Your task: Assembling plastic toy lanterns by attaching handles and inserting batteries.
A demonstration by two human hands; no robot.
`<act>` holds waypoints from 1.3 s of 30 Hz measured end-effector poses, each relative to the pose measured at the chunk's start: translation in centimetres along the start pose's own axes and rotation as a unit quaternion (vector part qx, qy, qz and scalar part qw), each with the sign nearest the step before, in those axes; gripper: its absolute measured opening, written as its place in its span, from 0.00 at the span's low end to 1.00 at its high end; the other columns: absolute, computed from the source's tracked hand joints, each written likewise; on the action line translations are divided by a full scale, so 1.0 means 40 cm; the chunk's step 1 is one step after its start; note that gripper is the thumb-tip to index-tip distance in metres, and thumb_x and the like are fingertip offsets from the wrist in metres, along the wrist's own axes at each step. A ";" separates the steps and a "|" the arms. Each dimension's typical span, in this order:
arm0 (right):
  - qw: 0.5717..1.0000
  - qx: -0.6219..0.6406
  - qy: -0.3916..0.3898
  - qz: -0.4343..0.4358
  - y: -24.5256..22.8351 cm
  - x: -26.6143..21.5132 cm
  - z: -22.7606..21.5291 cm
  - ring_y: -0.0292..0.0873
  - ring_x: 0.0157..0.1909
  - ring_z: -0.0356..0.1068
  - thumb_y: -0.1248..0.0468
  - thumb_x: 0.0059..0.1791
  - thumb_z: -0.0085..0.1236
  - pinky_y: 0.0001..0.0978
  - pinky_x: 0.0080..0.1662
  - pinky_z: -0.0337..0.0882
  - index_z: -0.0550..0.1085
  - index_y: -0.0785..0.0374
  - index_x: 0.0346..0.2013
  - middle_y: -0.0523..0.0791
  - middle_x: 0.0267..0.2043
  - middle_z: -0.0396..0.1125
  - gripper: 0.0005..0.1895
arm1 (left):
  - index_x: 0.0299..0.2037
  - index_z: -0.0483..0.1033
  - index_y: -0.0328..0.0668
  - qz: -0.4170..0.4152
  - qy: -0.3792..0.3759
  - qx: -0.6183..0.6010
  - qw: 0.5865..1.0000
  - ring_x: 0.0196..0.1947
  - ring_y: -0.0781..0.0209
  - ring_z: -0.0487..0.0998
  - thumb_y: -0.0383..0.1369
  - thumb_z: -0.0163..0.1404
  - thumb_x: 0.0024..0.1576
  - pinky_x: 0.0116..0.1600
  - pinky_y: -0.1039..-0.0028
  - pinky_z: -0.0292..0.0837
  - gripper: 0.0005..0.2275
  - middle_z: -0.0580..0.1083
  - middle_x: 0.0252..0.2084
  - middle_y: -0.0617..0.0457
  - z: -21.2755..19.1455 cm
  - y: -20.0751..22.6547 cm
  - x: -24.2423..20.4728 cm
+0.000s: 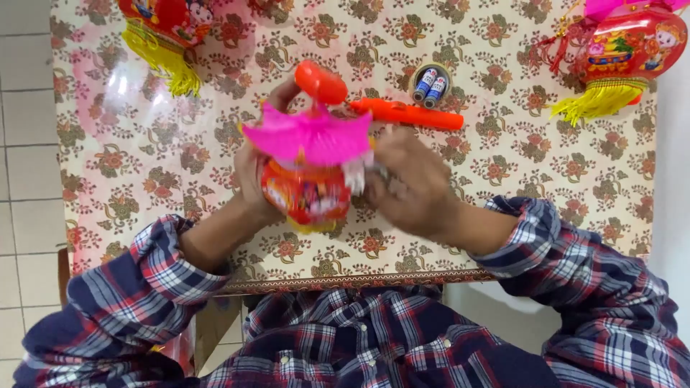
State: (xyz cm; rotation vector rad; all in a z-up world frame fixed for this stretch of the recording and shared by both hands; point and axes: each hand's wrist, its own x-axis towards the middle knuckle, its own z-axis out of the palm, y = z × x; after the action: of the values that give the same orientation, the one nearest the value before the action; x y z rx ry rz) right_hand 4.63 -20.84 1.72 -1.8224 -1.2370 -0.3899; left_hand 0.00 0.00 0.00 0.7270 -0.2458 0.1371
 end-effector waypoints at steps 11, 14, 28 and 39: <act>0.989 0.117 0.008 0.086 -0.014 0.026 0.016 0.40 0.28 0.66 0.65 0.57 0.48 0.31 0.31 0.68 0.71 0.68 0.41 0.49 0.34 0.69 0.08 | 0.73 0.57 0.45 -0.001 -0.046 0.029 0.999 0.70 0.41 0.65 0.52 0.50 0.67 0.78 0.37 0.64 0.31 0.57 0.75 0.44 0.022 0.037 0.014; 0.989 0.133 0.028 0.055 -0.004 -0.002 0.021 0.38 0.25 0.58 0.69 0.53 0.48 0.29 0.27 0.60 0.66 0.63 0.35 0.45 0.28 0.61 0.02 | 0.74 0.57 0.44 0.012 -0.050 0.032 0.998 0.71 0.38 0.64 0.53 0.50 0.70 0.77 0.31 0.63 0.30 0.53 0.77 0.48 0.036 0.046 0.026; 0.962 0.223 -0.020 0.153 -0.003 0.013 0.035 0.40 0.33 0.65 0.49 0.60 0.39 0.31 0.37 0.67 0.71 0.64 0.40 0.44 0.35 0.68 0.21 | 0.75 0.55 0.40 0.089 -0.046 0.167 0.981 0.36 0.55 0.83 0.29 0.53 0.65 0.40 0.68 0.87 0.28 0.77 0.39 0.48 0.001 0.041 0.023; 0.992 -0.035 -0.105 0.056 -0.002 0.046 -0.003 0.38 0.23 0.56 0.40 0.55 0.38 0.33 0.27 0.57 0.71 0.60 0.27 0.42 0.23 0.60 0.29 | 0.61 0.64 0.35 0.023 -0.091 0.146 0.985 0.34 0.58 0.83 0.48 0.53 0.67 0.33 0.76 0.82 0.25 0.78 0.41 0.46 -0.028 0.104 0.060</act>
State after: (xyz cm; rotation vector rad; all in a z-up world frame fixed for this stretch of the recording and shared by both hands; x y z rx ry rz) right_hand 5.45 -19.83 3.06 -2.0241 -1.2677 -0.1843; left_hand 1.65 3.93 2.49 1.0268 -0.4234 0.1519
